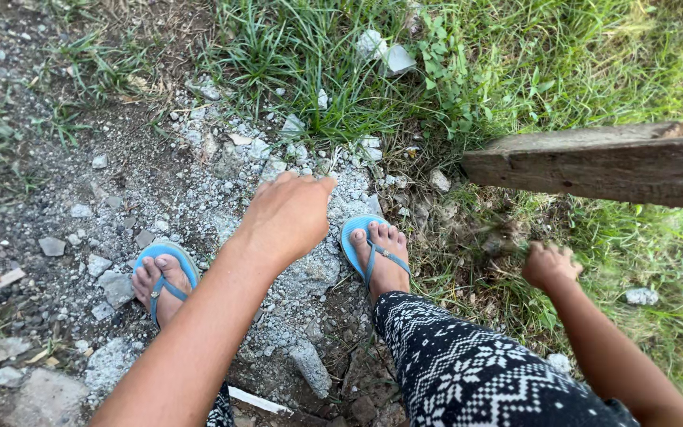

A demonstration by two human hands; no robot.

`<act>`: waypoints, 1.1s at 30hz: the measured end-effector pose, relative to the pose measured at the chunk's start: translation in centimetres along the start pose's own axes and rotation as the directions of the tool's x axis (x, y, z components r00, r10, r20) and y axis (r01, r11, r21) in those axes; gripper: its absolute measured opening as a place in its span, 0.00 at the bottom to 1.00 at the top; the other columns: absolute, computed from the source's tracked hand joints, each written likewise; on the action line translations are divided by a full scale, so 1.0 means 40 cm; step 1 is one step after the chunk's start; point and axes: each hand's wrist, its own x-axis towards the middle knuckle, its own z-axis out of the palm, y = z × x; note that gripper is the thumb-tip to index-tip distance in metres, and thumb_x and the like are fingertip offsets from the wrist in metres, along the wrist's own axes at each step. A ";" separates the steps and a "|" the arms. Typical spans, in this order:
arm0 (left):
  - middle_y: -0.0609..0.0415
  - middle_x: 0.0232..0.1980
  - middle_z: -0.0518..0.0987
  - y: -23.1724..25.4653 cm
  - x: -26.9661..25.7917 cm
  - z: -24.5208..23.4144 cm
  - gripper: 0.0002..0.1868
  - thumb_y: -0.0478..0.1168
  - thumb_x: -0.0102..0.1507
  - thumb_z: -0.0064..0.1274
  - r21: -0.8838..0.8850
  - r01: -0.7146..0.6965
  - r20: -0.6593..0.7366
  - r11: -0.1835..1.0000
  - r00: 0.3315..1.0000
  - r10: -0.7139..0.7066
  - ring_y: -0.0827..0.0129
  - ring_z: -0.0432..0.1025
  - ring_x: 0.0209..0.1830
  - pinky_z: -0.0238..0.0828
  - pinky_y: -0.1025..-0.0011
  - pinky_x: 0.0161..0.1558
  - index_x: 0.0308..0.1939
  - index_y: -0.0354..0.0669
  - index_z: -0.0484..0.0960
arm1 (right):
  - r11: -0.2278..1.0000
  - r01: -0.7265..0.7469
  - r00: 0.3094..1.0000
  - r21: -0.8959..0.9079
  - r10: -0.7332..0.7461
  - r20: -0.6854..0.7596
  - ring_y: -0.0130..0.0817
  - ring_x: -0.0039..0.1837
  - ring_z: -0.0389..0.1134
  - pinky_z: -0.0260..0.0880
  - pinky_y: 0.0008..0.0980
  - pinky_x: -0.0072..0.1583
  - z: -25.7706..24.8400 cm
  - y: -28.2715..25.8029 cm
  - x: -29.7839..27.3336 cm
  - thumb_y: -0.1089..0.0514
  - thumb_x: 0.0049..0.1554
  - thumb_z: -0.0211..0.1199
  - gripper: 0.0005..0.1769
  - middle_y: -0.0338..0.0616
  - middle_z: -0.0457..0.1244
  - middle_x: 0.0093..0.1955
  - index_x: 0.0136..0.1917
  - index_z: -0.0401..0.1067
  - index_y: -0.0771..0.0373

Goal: The person clears grass and weeds from the ground next to a wooden post by pulling them out by hand.

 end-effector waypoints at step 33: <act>0.42 0.54 0.82 0.056 0.114 0.021 0.24 0.34 0.61 0.44 -0.110 -0.047 0.020 0.993 0.999 0.050 0.47 0.74 0.56 0.69 0.51 0.57 0.61 0.48 0.80 | 0.836 0.218 0.801 -0.503 -0.447 -0.398 0.37 0.51 0.75 0.74 0.47 0.51 -0.545 -0.584 0.237 0.50 0.65 0.56 0.15 0.43 0.73 0.50 0.53 0.81 0.57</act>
